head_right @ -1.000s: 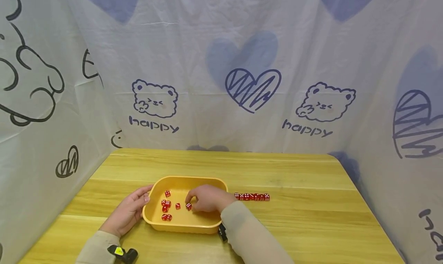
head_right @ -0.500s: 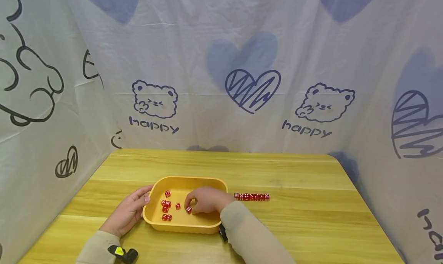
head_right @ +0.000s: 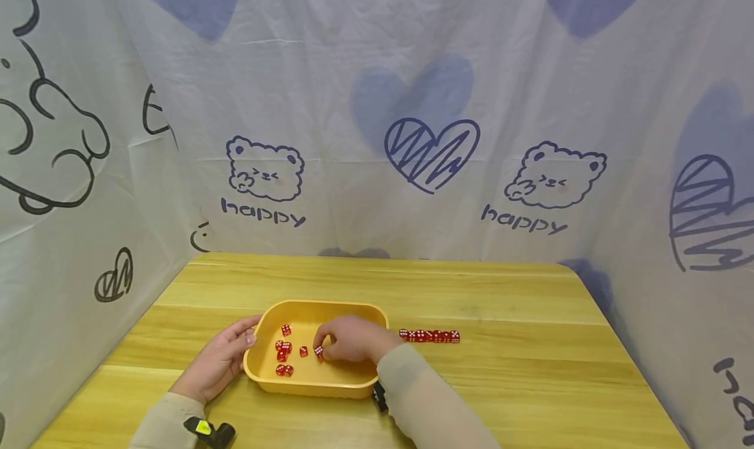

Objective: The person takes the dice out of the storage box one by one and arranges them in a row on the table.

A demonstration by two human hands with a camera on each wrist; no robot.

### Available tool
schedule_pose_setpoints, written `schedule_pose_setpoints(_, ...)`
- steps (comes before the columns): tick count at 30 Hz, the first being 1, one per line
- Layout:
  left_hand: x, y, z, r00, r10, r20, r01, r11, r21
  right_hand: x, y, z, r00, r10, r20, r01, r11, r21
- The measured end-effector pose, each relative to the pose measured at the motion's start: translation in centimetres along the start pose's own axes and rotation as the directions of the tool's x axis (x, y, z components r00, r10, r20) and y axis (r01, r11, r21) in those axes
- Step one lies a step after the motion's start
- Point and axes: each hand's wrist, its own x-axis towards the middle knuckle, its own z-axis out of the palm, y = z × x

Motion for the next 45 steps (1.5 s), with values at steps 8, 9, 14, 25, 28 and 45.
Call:
schedule_pose_setpoints(8, 0.0, 0.1, 0.1, 1.000, 0.008, 0.000, -0.008, 1.000, 0.011, -0.1, 0.1, -0.1, 0.998, -0.023, -0.060, 0.025, 0.999, 0.033)
schedule_pose_setpoints(9, 0.0, 0.1, 0.1, 1.000, 0.008, 0.000, -0.008, 1.000, 0.009, -0.1, 0.1, -0.2, 0.998, -0.027, -0.065, 0.029, 0.999, 0.034)
schedule_pose_setpoints(14, -0.1, 0.1, 0.0, 1.000, 0.001, 0.002, -0.001, 1.000, 0.004, -0.3, 0.1, -0.4, 0.995, -0.033, -0.098, 0.038, 0.999, 0.040)
schedule_pose_setpoints(25, 0.0, 0.1, 0.1, 1.000, -0.006, -0.004, 0.006, 1.000, 0.000, -1.4, 0.0, -2.0, 0.983, -0.010, -0.185, 0.023, 0.997, 0.069)
schedule_pose_setpoints(28, -0.1, 0.2, 0.1, 1.000, -0.003, -0.008, 0.003, 1.000, 0.003, -2.0, 0.2, -2.5, 0.979, 0.004, -0.202, 0.013, 0.996, 0.085)
schedule_pose_setpoints(45, 0.1, 0.0, 0.2, 0.999, -0.021, -0.044, 0.021, 1.000, -0.001, -5.7, 2.8, -4.5, 0.950, 0.057, -0.305, -0.037, 0.997, 0.072)
